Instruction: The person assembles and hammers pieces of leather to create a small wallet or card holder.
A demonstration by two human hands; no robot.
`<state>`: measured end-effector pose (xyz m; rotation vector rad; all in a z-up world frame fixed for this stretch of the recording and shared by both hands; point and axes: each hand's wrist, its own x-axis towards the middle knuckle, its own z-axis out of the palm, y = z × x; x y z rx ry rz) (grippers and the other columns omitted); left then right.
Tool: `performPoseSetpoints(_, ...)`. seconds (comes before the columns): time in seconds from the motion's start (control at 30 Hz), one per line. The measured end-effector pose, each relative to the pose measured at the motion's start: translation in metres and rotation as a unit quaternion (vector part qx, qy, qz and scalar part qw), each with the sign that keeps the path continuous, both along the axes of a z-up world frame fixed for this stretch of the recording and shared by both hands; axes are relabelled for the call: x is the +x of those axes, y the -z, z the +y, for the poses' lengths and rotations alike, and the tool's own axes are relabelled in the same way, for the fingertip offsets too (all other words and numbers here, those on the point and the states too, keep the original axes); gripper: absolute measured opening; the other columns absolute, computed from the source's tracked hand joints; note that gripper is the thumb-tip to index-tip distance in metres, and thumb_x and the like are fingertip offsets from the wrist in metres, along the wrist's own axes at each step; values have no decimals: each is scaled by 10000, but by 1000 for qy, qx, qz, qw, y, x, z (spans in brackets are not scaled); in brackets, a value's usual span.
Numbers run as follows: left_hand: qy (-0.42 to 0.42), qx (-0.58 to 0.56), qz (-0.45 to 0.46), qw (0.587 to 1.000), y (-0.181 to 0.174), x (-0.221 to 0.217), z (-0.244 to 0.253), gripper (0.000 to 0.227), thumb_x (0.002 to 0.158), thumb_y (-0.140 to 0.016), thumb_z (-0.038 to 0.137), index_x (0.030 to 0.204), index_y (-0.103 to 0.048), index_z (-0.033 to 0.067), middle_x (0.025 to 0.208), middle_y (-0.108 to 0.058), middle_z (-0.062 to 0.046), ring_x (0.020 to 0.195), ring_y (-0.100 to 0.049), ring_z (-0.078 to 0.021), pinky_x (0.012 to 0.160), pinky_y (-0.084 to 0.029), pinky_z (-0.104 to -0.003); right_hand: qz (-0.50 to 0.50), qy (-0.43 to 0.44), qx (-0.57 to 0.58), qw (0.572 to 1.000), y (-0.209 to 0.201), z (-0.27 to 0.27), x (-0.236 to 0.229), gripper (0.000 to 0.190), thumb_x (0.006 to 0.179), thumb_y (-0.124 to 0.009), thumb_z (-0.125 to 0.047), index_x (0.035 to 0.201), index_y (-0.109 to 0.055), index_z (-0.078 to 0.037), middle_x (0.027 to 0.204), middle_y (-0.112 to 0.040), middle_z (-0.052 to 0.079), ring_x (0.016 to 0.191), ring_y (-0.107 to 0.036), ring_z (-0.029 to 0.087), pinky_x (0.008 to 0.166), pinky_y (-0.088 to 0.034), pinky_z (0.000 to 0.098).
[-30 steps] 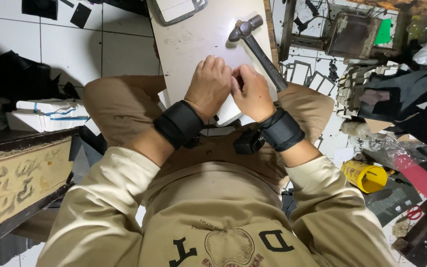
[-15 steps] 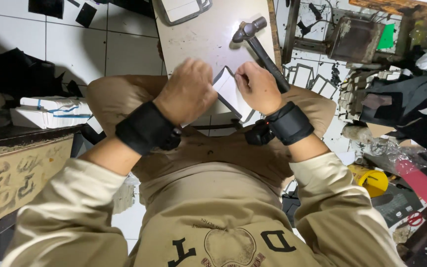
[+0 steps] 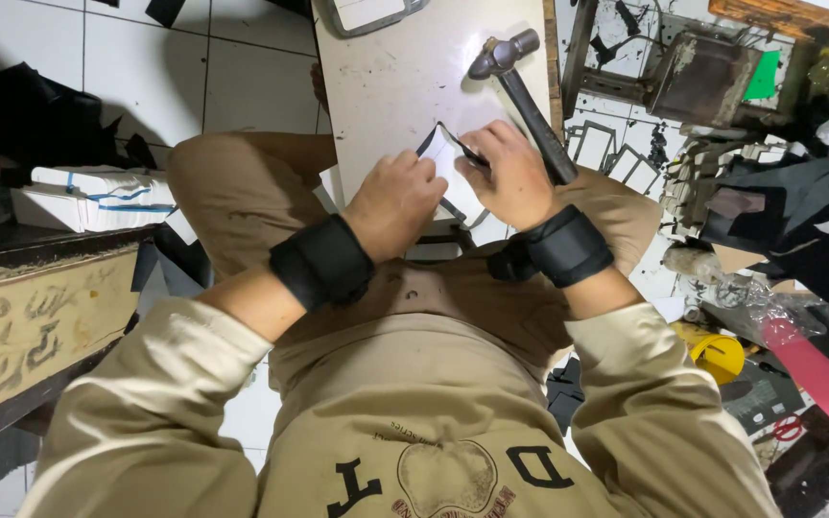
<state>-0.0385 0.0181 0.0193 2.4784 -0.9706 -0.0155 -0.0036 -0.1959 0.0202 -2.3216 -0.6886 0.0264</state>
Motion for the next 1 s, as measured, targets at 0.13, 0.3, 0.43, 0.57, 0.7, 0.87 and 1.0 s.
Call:
performPoseSetpoints(0.13,-43,59,-57,996,25,13,-14,150,838,-717,148,954,-626,118,984,-602,-76,1013,-556,-278,855,-444,-411,-29,1,-3,1000,13,-9,-8,229,930,-717,-74,1147,-670,-18,997,-622,146,952,-616,368,804,-501,441)
performPoseSetpoints(0.3,-93,58,-79,991,26,24,-27,601,703,-830,353,1211,-672,73,1080,-597,-73,1020,-520,-277,820,-411,-432,-115,13,-87,989,28,-10,-15,246,905,-699,-15,1145,-721,-64,1002,-637,97,971,-599,325,854,-492,413)
performPoseSetpoints(0.43,-91,74,-76,990,29,23,-28,630,715,-838,382,1246,-662,92,1116,-599,-51,1049,-513,-271,846,-405,-439,-193,-15,-166,967,21,-13,-15,326,869,-712,-44,1193,-740,-27,1012,-639,77,952,-584,275,855,-440,398)
performPoseSetpoints(0.57,-85,122,-97,984,25,19,-29,633,787,-797,376,1319,-651,65,1184,-588,-45,1150,-488,-263,927,-374,-437,-150,0,-99,984,11,-22,-15,204,940,-716,-68,1141,-754,-67,1013,-654,41,956,-567,265,858,-401,396)
performPoseSetpoints(0.7,-64,166,-128,976,24,17,-28,607,838,-738,391,1335,-646,54,1275,-565,-48,1294,-442,-264,1014,-328,-447,-220,-29,-201,954,9,-22,-20,278,900,-704,-93,1167,-762,-48,1014,-646,43,1006,-578,252,923,-415,392)
performPoseSetpoints(0.87,-50,194,-129,971,29,14,-30,572,879,-697,352,1362,-618,56,1320,-562,-46,1336,-424,-266,1051,-308,-468,-143,-11,-109,984,10,-33,-20,207,935,-701,-64,1131,-762,-91,1003,-655,29,974,-567,251,874,-387,400)
performPoseSetpoints(1.0,-39,197,-139,970,35,8,-36,500,932,-653,261,1392,-605,72,1332,-585,-52,1332,-439,-270,1056,-304,-476,-239,-19,-224,945,7,-27,-26,269,872,-727,-101,1135,-751,-54,1015,-642,40,1028,-576,243,961,-408,392)
